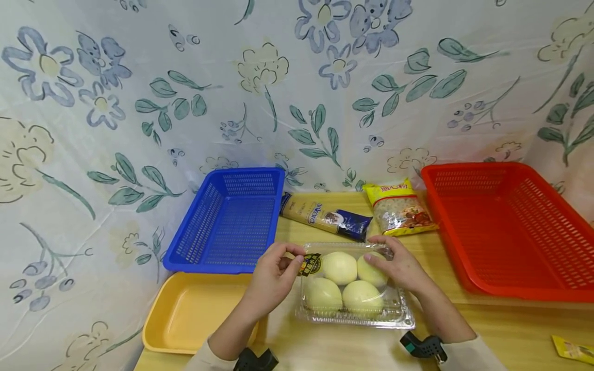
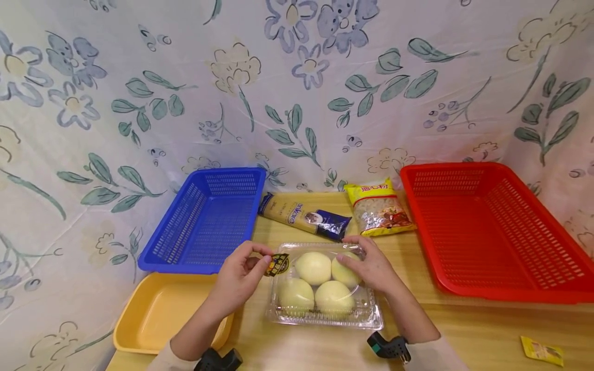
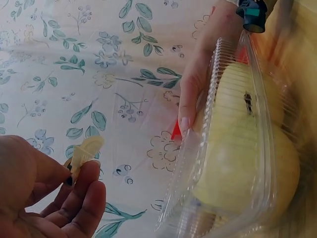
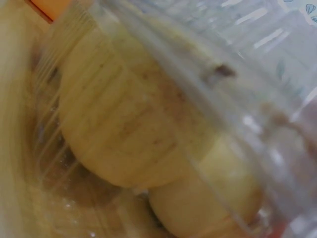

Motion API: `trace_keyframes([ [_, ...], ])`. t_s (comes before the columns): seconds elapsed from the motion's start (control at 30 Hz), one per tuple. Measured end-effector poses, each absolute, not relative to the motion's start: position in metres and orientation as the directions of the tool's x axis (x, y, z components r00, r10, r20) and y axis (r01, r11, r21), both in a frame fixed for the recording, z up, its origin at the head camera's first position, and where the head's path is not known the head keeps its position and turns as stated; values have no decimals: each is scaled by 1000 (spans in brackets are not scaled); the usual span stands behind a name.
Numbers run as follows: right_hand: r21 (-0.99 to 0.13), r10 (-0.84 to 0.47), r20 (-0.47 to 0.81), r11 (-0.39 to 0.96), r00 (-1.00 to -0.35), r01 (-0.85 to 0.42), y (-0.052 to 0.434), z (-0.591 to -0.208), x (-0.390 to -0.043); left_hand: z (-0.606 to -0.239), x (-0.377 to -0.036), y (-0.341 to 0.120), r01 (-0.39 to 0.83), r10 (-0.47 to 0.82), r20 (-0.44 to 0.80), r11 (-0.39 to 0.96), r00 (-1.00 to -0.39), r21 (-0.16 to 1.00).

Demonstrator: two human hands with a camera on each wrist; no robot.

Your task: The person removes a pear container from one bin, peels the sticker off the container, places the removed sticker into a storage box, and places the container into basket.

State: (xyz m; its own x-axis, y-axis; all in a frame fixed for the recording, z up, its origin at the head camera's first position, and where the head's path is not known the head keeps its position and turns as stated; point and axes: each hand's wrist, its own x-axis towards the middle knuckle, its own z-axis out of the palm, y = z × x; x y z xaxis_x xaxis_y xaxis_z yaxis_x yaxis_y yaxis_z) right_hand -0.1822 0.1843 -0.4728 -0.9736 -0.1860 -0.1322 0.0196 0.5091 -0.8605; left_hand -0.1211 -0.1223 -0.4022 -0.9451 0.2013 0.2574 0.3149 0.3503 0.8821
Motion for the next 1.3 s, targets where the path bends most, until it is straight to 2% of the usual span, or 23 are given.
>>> trace_keyframes([
  [0.3,-858,-180,-134,512,-975,23,185,-474,-182,-399,-127,-164,246,373,105,355,-922,902],
  [0.5,-852,-175,-144,523,-974,32,185,-475,-180,-403,-124,-192,139,389,-26,389,-921,911],
  [0.63,-848,-169,-151,528,-974,40,185,-474,-180,-408,-120,-207,161,416,-41,440,-909,884],
  [0.73,-848,-167,-141,528,-976,32,185,-474,-180,-413,-118,-216,173,461,-52,432,-886,885],
  [0.87,-856,-172,-123,517,-977,17,185,-475,-179,-419,-115,-232,127,506,-101,398,-857,909],
  [1.07,-860,-178,-120,510,-977,13,185,-475,-180,-424,-107,-259,75,515,-141,375,-845,924],
  [1.3,-858,-176,-124,514,-977,16,185,-473,-181,-432,-103,-286,5,463,-215,428,-860,904],
])
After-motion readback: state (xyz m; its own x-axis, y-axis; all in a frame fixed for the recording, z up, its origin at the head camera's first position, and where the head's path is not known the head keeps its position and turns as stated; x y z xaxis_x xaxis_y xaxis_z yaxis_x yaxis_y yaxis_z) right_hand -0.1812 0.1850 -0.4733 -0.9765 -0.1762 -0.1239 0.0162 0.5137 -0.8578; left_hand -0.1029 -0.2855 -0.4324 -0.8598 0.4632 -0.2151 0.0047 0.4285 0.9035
